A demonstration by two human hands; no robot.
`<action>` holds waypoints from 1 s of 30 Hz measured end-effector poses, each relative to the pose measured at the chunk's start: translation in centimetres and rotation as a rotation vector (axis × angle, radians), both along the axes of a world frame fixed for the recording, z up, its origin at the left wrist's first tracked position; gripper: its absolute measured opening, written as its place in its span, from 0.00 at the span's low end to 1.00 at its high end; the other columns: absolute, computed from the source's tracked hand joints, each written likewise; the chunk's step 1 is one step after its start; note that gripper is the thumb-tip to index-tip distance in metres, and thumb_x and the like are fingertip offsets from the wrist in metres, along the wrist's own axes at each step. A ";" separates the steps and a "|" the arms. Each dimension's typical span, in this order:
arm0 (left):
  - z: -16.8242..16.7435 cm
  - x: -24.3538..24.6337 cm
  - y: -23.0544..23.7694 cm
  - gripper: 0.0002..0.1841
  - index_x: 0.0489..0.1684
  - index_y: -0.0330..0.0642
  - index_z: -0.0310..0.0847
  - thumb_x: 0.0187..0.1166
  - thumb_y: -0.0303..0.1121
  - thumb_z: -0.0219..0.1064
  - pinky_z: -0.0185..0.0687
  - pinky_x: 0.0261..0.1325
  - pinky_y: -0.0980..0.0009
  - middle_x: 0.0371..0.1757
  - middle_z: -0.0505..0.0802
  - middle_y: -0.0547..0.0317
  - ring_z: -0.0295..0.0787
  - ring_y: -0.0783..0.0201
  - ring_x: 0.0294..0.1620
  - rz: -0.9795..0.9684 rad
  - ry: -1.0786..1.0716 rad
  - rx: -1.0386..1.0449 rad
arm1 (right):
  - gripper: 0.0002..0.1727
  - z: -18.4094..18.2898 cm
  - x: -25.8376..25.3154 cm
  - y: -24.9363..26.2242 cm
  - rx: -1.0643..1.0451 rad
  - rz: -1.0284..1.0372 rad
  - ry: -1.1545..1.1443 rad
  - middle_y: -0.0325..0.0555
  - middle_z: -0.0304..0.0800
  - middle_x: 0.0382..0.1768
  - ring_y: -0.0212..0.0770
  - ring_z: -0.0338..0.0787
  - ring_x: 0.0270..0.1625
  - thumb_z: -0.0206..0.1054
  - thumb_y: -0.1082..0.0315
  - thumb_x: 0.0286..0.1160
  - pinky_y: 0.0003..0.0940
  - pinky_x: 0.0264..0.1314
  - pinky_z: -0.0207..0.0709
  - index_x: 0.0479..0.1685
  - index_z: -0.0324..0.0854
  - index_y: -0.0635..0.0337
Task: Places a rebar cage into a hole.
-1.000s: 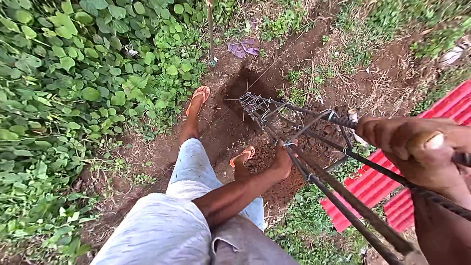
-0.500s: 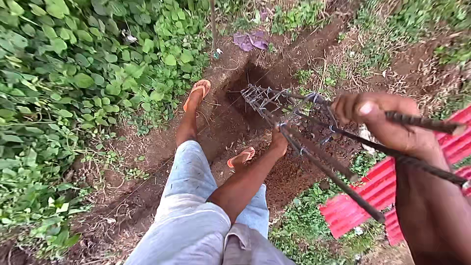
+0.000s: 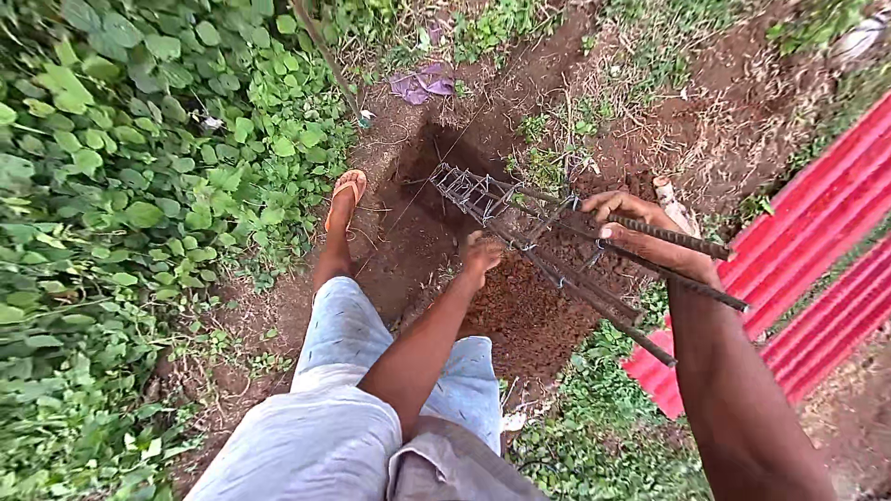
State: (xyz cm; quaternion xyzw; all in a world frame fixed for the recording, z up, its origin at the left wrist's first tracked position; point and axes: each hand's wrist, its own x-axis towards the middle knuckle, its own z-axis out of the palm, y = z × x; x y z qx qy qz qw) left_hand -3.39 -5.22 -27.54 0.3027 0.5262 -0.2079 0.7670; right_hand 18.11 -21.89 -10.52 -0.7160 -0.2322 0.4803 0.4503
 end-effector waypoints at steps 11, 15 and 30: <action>0.5 0.5 -2.9 0.29 0.88 0.42 0.54 0.87 0.28 0.58 0.78 0.69 0.48 0.75 0.79 0.37 0.79 0.48 0.70 -0.007 0.044 0.268 | 0.21 0.0 -3.3 4.8 0.168 0.145 -0.221 0.47 0.95 0.46 0.49 0.90 0.65 0.61 0.54 0.86 0.51 0.80 0.78 0.29 0.86 0.61; -3.4 -1.2 -5.0 0.27 0.84 0.37 0.64 0.90 0.40 0.58 0.79 0.66 0.47 0.70 0.83 0.35 0.82 0.45 0.65 -0.056 0.196 0.327 | 0.27 -0.6 -8.1 6.3 0.274 0.110 -0.312 0.41 0.85 0.23 0.37 0.91 0.39 0.60 0.55 0.87 0.47 0.69 0.83 0.15 0.79 0.61; 4.3 -2.2 3.3 0.23 0.84 0.44 0.63 0.95 0.42 0.47 0.79 0.66 0.43 0.71 0.82 0.36 0.82 0.44 0.67 -0.276 -0.050 0.215 | 0.27 9.1 -6.6 10.5 -0.005 -0.102 -0.390 0.31 0.77 0.21 0.28 0.81 0.30 0.49 0.52 0.93 0.32 0.44 0.82 0.21 0.77 0.52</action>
